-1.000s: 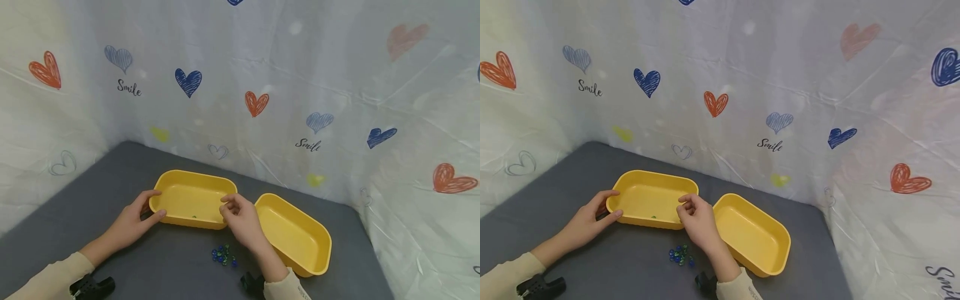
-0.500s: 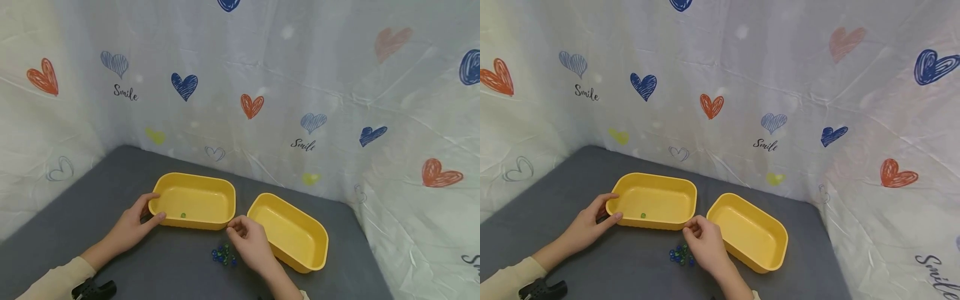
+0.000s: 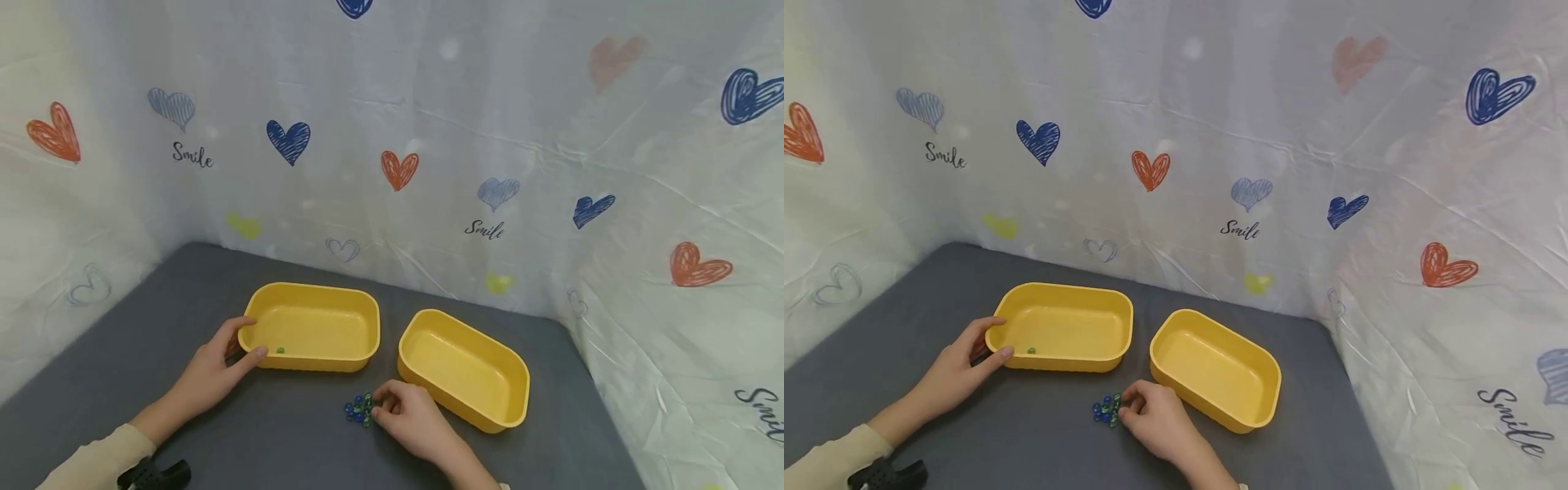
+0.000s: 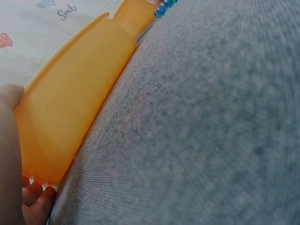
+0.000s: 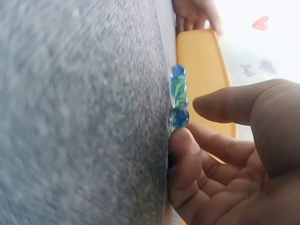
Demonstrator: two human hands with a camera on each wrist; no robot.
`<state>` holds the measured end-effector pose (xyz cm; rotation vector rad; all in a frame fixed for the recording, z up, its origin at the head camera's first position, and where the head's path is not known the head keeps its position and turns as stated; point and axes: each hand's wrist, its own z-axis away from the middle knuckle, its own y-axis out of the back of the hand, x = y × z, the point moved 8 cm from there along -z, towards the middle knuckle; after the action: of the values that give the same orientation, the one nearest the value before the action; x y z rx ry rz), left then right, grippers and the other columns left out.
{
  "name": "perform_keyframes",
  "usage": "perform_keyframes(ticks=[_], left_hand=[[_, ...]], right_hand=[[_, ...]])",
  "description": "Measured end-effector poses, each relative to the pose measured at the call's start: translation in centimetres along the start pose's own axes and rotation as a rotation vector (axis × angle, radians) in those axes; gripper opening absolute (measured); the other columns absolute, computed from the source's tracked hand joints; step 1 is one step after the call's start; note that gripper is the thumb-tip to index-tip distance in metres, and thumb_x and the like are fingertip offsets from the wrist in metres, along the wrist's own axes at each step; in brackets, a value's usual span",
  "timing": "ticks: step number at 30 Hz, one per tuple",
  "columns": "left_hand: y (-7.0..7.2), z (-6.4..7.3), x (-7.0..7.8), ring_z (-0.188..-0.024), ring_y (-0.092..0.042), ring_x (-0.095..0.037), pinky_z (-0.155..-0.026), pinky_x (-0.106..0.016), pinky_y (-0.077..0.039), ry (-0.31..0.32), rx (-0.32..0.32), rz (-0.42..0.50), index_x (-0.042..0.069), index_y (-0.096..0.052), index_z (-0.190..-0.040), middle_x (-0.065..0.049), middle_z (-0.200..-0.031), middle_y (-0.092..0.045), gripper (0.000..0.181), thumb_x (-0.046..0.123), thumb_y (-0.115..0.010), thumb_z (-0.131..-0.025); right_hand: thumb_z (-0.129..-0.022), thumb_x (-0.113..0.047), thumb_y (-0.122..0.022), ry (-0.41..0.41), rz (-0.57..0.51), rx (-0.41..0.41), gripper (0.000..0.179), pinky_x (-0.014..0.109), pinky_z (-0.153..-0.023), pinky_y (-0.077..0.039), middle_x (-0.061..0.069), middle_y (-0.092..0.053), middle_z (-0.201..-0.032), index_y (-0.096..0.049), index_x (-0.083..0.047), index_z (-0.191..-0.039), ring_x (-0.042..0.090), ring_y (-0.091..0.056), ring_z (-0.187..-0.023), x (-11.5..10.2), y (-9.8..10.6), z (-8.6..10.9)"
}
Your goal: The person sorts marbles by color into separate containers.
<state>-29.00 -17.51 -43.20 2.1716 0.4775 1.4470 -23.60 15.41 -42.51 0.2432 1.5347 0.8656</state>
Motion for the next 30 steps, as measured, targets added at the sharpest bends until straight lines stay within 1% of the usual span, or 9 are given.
perform_keyframes(ticks=[5,8,11,14,18,24,26,30], left_hand=[[0.0,-0.2,0.4,-0.128,-0.054,-0.034,-0.095,-0.049,-0.047,-0.049,0.011,0.008,0.014,-0.037,-0.148,-0.016,-0.145,-0.050,0.061,0.034,-0.066,-0.098],[0.2,0.3,0.3,-0.127,-0.054,-0.036,-0.095,-0.051,-0.045,-0.052,0.017,0.004,0.013,-0.036,-0.148,-0.018,-0.144,-0.050,0.061,0.031,-0.066,-0.098],[0.3,0.6,0.2,-0.126,-0.055,-0.038,-0.094,-0.052,-0.046,-0.034,0.017,-0.006,0.011,-0.037,-0.147,-0.019,-0.143,-0.051,0.062,0.032,-0.066,-0.098],[0.2,0.4,0.1,-0.126,-0.055,-0.036,-0.094,-0.051,-0.047,-0.034,0.009,-0.006,0.013,-0.036,-0.148,-0.018,-0.144,-0.050,0.062,0.034,-0.066,-0.098],[0.0,0.0,0.0,-0.127,-0.055,-0.034,-0.095,-0.049,-0.047,-0.048,0.000,0.000,0.015,-0.035,-0.149,-0.014,-0.146,-0.048,0.063,0.035,-0.065,-0.098],[0.1,0.5,-0.3,-0.127,-0.055,-0.035,-0.093,-0.048,-0.048,-0.050,-0.007,0.002,0.013,-0.036,-0.149,-0.017,-0.146,-0.048,0.062,0.032,-0.066,-0.098],[0.2,0.6,-0.3,-0.127,-0.054,-0.035,-0.094,-0.048,-0.048,-0.046,-0.002,0.002,0.013,-0.036,-0.149,-0.017,-0.146,-0.048,0.062,0.032,-0.066,-0.098],[0.1,0.3,-0.1,-0.129,-0.053,-0.034,-0.095,-0.049,-0.047,-0.036,-0.006,0.010,0.015,-0.035,-0.149,-0.015,-0.148,-0.047,0.063,0.035,-0.065,-0.098]], right_hand=[[-0.089,-0.020,-0.073,-0.001,0.052,0.016,0.010,0.027,-0.053,-0.048,-0.005,-0.063,-0.073,-0.071,-0.015,-0.097,0.010,-0.056,-0.059,0.0,-0.1,0.1],[-0.088,-0.020,-0.073,0.006,0.080,0.005,0.008,0.027,-0.052,-0.047,-0.005,-0.062,-0.071,-0.071,-0.016,-0.094,0.010,-0.055,-0.058,-0.1,-0.5,0.0],[-0.089,-0.021,-0.073,0.022,0.094,-0.011,0.005,0.026,-0.052,-0.047,-0.006,-0.062,-0.070,-0.072,-0.017,-0.092,0.008,-0.055,-0.057,-0.1,-0.7,-0.1],[-0.090,-0.021,-0.072,0.041,0.095,0.005,0.004,0.026,-0.052,-0.047,-0.006,-0.062,-0.070,-0.071,-0.018,-0.090,0.008,-0.055,-0.057,0.1,-0.6,-0.3],[-0.090,-0.020,-0.071,0.049,0.066,0.036,0.003,0.026,-0.052,-0.047,-0.006,-0.062,-0.071,-0.070,-0.017,-0.090,0.010,-0.055,-0.056,0.4,-0.4,-0.2],[-0.091,-0.019,-0.069,0.052,0.036,0.030,0.002,0.026,-0.051,-0.047,-0.006,-0.063,-0.073,-0.070,-0.017,-0.093,0.009,-0.055,-0.057,0.4,-1.0,-0.2],[-0.092,-0.018,-0.068,0.070,0.034,0.044,0.003,0.027,-0.050,-0.047,-0.006,-0.063,-0.074,-0.070,-0.016,-0.094,0.010,-0.055,-0.056,0.0,-0.7,-0.3],[-0.094,-0.018,-0.067,0.113,0.031,0.102,0.006,0.028,-0.050,-0.048,-0.006,-0.063,-0.075,-0.070,-0.015,-0.098,0.011,-0.055,-0.056,-0.9,0.5,-0.2]])
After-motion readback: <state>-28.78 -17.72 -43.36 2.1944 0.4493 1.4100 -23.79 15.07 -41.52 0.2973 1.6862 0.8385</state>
